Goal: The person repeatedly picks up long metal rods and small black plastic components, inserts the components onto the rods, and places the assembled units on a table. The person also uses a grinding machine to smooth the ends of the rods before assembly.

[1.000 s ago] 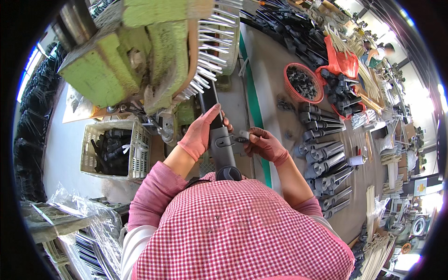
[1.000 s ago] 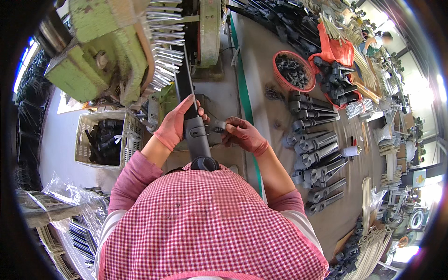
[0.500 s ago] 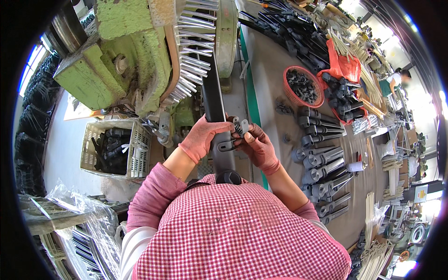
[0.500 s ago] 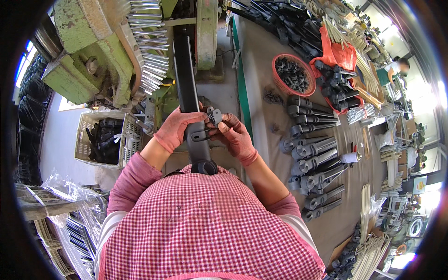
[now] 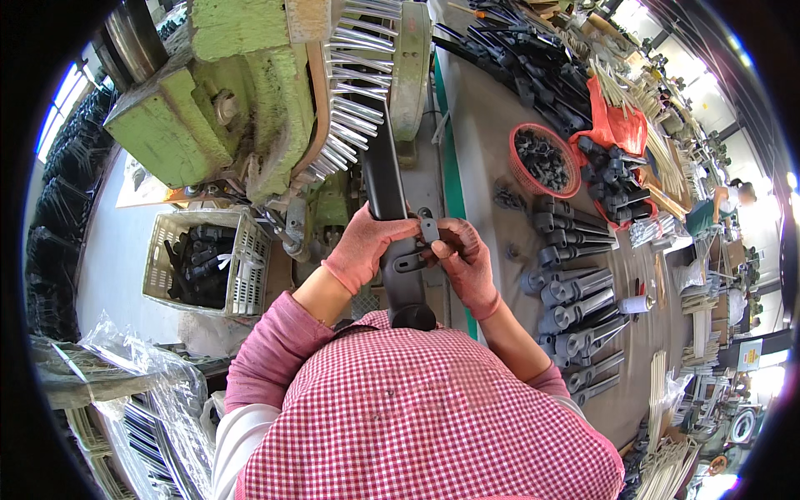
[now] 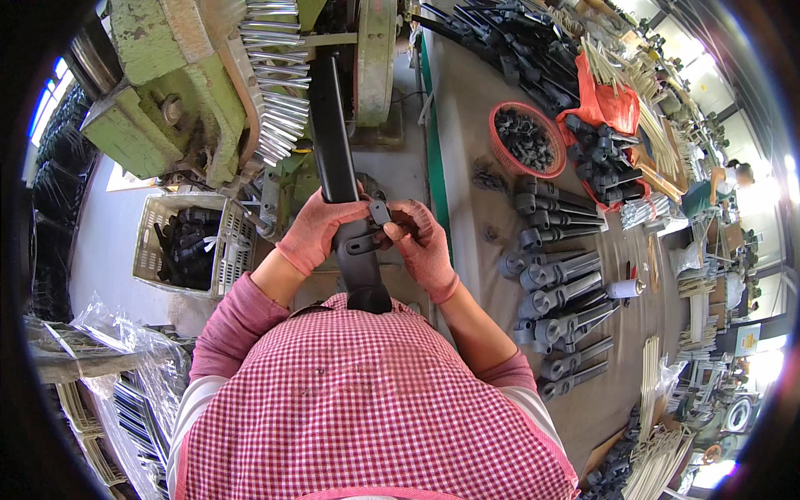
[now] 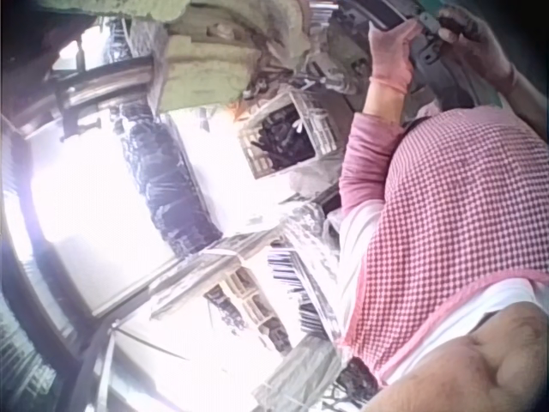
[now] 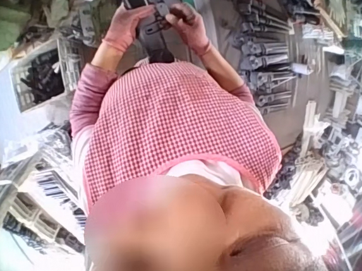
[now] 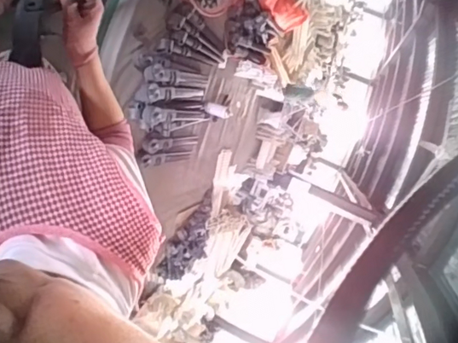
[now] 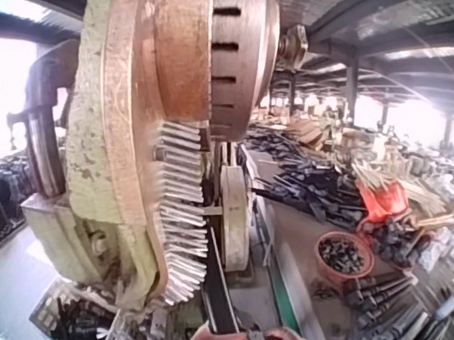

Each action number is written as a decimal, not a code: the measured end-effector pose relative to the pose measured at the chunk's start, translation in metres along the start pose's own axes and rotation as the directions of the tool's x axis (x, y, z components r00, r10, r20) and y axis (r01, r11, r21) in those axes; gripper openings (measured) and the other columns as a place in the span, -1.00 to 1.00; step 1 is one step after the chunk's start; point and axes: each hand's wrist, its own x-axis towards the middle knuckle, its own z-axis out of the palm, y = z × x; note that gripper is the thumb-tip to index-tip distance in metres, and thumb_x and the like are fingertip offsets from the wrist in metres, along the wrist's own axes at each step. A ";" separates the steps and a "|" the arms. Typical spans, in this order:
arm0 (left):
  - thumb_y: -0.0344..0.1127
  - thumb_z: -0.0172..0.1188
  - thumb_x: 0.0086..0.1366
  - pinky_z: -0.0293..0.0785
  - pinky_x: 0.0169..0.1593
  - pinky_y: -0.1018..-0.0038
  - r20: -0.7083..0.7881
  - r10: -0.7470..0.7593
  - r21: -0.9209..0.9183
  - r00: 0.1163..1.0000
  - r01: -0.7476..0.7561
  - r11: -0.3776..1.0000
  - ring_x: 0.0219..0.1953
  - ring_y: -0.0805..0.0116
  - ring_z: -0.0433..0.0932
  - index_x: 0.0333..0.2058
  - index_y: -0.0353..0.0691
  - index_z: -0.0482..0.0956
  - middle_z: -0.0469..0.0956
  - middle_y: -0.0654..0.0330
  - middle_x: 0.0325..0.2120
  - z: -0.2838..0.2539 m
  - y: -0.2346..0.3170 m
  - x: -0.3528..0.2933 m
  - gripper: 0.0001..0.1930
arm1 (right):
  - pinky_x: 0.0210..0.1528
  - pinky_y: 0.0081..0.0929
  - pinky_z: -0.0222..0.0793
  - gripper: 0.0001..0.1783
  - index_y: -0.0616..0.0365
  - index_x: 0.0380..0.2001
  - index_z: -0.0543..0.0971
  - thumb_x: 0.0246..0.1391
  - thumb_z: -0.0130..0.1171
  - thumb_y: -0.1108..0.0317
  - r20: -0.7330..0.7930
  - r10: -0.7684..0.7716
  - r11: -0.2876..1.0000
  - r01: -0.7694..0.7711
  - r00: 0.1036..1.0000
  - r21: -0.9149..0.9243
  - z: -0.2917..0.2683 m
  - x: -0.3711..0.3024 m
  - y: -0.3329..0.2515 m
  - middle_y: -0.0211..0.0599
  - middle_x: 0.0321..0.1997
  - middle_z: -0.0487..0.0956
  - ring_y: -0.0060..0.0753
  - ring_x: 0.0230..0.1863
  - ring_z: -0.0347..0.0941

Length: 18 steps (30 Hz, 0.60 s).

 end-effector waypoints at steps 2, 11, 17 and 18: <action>-0.50 0.33 0.18 0.56 0.00 0.43 0.022 -0.003 0.013 1.000 0.002 1.000 -0.16 0.36 0.62 -0.14 -0.28 0.52 0.60 0.18 -0.26 0.000 0.001 -0.002 -0.73 | -0.15 -0.54 0.48 -0.64 0.21 0.11 0.47 0.25 0.15 0.50 0.008 0.012 1.000 -0.012 1.000 0.008 0.001 0.001 -0.004 -0.39 -0.14 0.57 -0.56 -0.20 0.52; -0.45 0.30 0.24 0.61 -0.10 0.41 -0.043 0.056 0.000 0.998 -0.056 0.998 -0.21 0.36 0.62 -0.12 -0.26 0.49 0.60 0.19 -0.27 -0.002 0.001 -0.008 -0.74 | -0.21 -0.60 0.45 -0.64 0.23 0.12 0.48 0.27 0.16 0.45 0.023 0.056 0.979 -0.051 0.998 -0.195 0.006 0.006 -0.005 -0.46 -0.18 0.55 -0.66 -0.27 0.45; -0.19 0.23 0.37 0.58 -0.17 0.44 -0.081 -0.130 -0.110 0.988 0.121 0.987 -0.27 0.34 0.60 -0.20 -0.20 0.48 0.56 0.18 -0.36 -0.015 -0.002 -0.003 -0.78 | -0.33 -0.66 0.34 -0.73 0.26 0.00 0.53 0.28 0.16 0.39 0.034 0.282 0.939 -0.268 0.959 -0.215 -0.009 -0.002 -0.033 -0.54 -0.30 0.47 -0.72 -0.35 0.37; -0.17 0.22 0.38 0.58 -0.18 0.43 -0.049 -0.126 -0.131 0.991 0.119 0.984 -0.29 0.32 0.60 -0.20 -0.19 0.48 0.55 0.18 -0.38 -0.015 -0.004 -0.001 -0.78 | -0.34 -0.66 0.32 -0.72 0.25 0.00 0.54 0.28 0.17 0.37 0.084 0.341 0.917 -0.312 0.936 -0.247 -0.016 -0.004 -0.039 -0.55 -0.30 0.47 -0.72 -0.36 0.35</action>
